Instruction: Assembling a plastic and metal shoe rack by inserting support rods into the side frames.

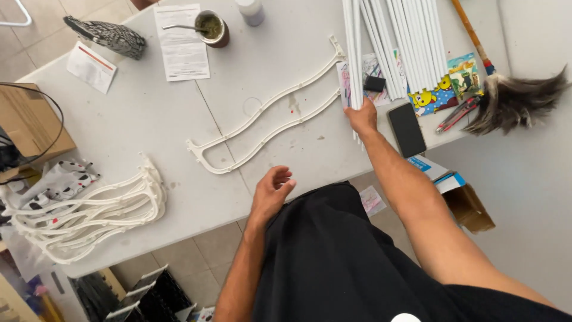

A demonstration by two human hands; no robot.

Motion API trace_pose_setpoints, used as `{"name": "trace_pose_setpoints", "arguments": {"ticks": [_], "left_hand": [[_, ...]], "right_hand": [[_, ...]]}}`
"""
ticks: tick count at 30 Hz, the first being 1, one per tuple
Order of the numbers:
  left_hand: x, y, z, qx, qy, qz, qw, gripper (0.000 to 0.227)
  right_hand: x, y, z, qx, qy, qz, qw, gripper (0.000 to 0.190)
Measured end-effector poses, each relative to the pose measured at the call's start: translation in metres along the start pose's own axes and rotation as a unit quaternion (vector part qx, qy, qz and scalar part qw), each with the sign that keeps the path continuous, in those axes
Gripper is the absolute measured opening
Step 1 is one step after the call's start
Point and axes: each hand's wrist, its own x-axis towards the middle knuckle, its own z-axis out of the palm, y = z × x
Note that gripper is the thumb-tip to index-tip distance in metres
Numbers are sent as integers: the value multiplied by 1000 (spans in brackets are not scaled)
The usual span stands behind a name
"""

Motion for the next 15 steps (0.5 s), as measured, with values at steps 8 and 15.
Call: {"name": "trace_pose_setpoints", "arguments": {"ticks": [8, 15], "left_hand": [[20, -21, 3, 36, 55, -51, 997, 49], [93, -81, 10, 263, 144, 48, 953, 60]], "right_hand": [[-8, -24, -43, -19, 74, -113, 991, 59], [-27, -2, -65, -107, 49, -167, 979, 44]]}}
